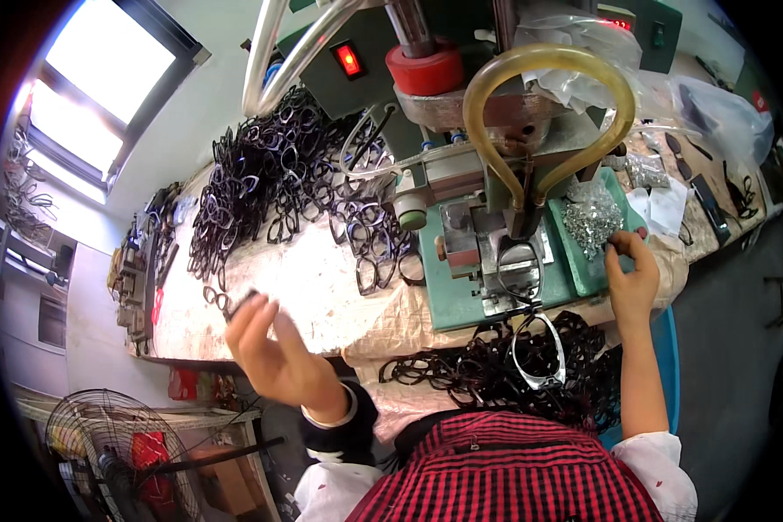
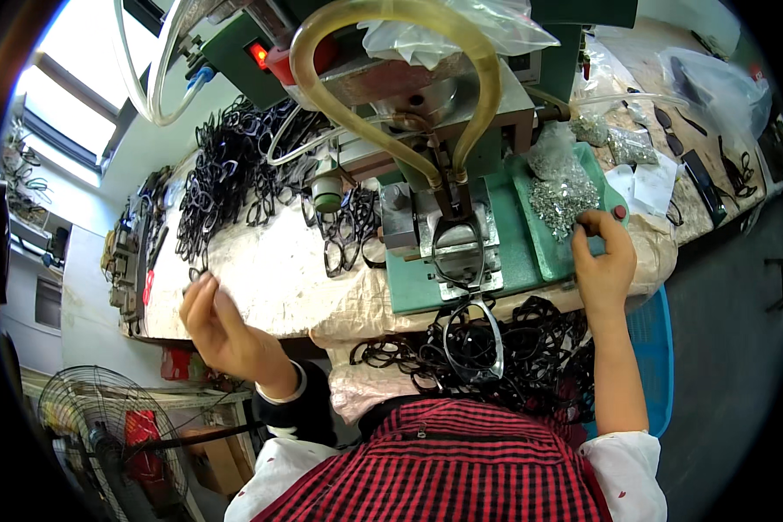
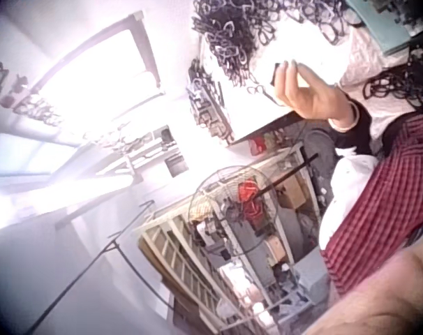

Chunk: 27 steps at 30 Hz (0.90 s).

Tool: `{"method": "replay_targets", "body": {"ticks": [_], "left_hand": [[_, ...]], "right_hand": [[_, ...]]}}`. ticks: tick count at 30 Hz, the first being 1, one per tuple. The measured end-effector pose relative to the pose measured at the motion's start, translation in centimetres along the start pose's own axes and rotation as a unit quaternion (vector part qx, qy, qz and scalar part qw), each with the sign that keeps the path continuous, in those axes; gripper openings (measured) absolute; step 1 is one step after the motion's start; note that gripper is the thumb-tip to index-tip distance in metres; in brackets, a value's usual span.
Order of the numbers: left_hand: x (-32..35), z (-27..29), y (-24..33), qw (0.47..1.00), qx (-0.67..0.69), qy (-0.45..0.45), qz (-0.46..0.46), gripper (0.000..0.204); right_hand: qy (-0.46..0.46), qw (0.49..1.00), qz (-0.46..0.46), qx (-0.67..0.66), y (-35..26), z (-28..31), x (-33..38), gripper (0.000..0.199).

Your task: The person assembles spectacles by placing frames into a machine, inserting screws, and operating a lever to secure the components. The person repeatedly handles frames and screws, moving finished units aside.

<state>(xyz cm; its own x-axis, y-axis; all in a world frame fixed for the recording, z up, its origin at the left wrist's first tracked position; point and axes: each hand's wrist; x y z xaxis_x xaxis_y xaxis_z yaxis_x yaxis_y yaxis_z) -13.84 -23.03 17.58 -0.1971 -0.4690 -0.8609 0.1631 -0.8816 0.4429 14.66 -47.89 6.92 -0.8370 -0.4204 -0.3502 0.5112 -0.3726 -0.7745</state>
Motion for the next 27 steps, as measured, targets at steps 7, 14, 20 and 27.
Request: {"method": "replay_targets", "body": {"ticks": [7,14,20,27], "left_hand": [[-0.5,-6.6,-10.5,0.938,-0.185,-0.290,-0.039,0.009],[5.4,-8.3,-20.4,0.877,-0.177,-0.407,0.183,0.016],[4.0,-5.4,-15.1,0.920,0.074,-0.310,0.227,0.010],[0.4,-6.2,-8.1,0.897,0.267,-0.261,0.237,0.013]], "right_hand": [[-0.039,0.998,0.029,-0.048,-2.9,-1.5,-1.4,0.017],[0.052,0.992,0.023,0.116,1.6,4.4,3.7,0.013],[0.041,0.999,-0.014,-0.015,-1.3,5.0,4.8,0.011],[-0.089,0.966,0.141,-0.199,-11.2,-1.8,-2.8,0.024]]}}
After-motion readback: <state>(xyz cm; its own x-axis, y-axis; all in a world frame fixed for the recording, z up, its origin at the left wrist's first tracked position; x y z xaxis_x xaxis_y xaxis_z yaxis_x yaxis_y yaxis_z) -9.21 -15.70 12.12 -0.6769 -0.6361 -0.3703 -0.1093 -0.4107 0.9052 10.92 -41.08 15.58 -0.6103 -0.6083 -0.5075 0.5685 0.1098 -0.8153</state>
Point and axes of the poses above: each hand's wrist, its own x-axis away from the middle knuckle, its own z-axis out of the back of the hand, y = z × x, and after that the axes turned 12 degrees about -y, right-handed
